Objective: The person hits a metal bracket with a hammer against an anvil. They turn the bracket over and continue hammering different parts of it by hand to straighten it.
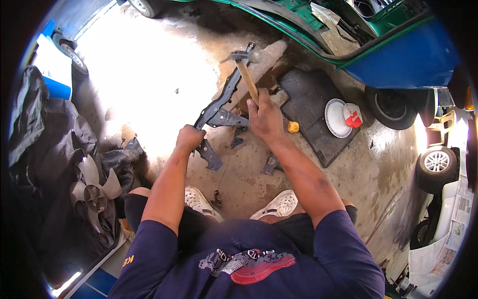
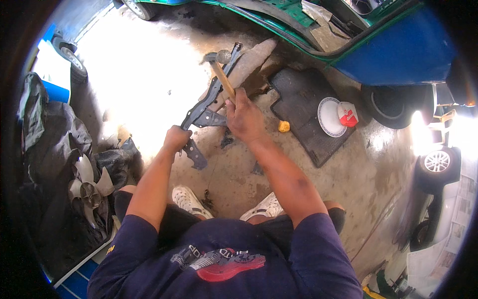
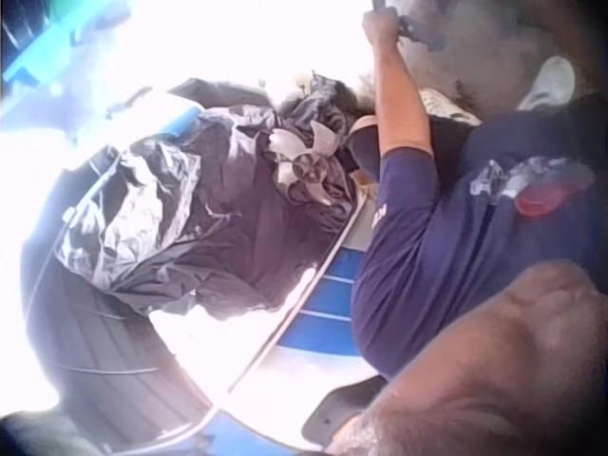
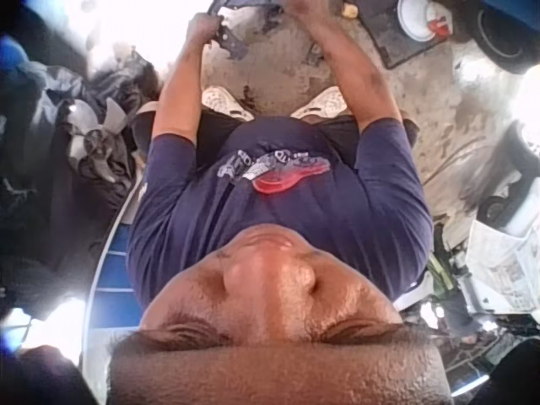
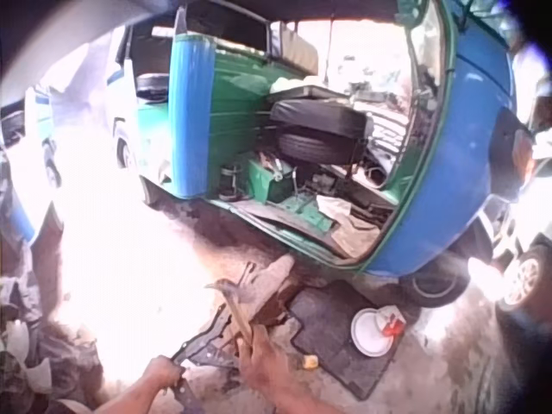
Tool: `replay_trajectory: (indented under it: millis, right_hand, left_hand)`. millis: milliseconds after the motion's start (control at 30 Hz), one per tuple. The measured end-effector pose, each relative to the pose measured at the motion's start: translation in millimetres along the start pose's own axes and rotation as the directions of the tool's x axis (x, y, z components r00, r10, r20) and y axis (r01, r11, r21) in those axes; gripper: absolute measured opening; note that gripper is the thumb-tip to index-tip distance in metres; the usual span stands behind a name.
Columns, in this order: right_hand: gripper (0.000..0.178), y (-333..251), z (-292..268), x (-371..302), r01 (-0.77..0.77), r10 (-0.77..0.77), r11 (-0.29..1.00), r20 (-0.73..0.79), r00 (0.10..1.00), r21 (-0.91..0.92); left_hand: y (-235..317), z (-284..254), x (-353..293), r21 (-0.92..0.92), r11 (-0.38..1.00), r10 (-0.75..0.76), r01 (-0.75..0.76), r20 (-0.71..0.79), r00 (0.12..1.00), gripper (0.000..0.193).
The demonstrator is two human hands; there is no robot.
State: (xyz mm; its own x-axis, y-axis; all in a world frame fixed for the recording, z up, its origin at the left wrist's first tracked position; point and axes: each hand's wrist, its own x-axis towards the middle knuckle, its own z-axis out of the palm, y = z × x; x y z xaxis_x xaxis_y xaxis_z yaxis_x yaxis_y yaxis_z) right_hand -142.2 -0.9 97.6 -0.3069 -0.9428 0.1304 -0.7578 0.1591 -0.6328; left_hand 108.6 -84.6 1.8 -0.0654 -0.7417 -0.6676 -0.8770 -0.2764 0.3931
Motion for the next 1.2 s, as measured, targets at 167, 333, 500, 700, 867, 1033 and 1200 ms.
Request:
replay_trajectory:
  millis: [167, 333, 500, 700, 867, 1033, 1200]
  right_hand:
    - [0.028, 81, 42, -17, -0.109, 0.129, 0.986, 0.176, 0.976, -0.123]
    - [0.028, 37, 10, -1, -0.174, 0.181, 0.981, 0.091, 0.979, -0.083]
    - [0.033, -4, -46, 24, 0.29, -0.266, 0.957, -0.362, 0.893, 0.012]
    - [0.042, -5, -72, 21, -0.341, 0.195, 0.879, 0.4, 0.896, 0.335]
    - [0.038, 0, -57, 19, -0.081, 0.081, 0.997, 0.023, 0.996, -0.003]
    - [0.03, -82, -133, 40, 0.395, -0.275, 0.881, -0.399, 0.875, 0.259]
    - [0.029, -20, -72, 54, 0.452, -0.371, 0.886, -0.426, 0.825, 0.102]
  left_hand:
    - [10, 10, 10, 0.041, 0.998, 0.044, -0.043, -0.009, 0.999, 0.04]
    - [-12, 11, 15, -0.006, 0.999, 0.042, -0.043, -0.03, 0.999, 0.039]
    - [-1, 15, 16, -0.067, 0.985, 0.149, -0.156, -0.094, 0.984, 0.039]
    - [7, 3, 14, -0.05, 0.994, 0.094, -0.096, -0.047, 0.994, 0.038]
    - [14, 4, 10, -0.061, 0.995, 0.077, -0.077, -0.014, 0.997, 0.039]
    - [10, 3, 12, -0.06, 0.997, 0.038, -0.039, -0.01, 0.999, 0.038]
    - [8, 13, 11, -0.04, 0.994, 0.095, -0.098, -0.086, 0.992, 0.036]
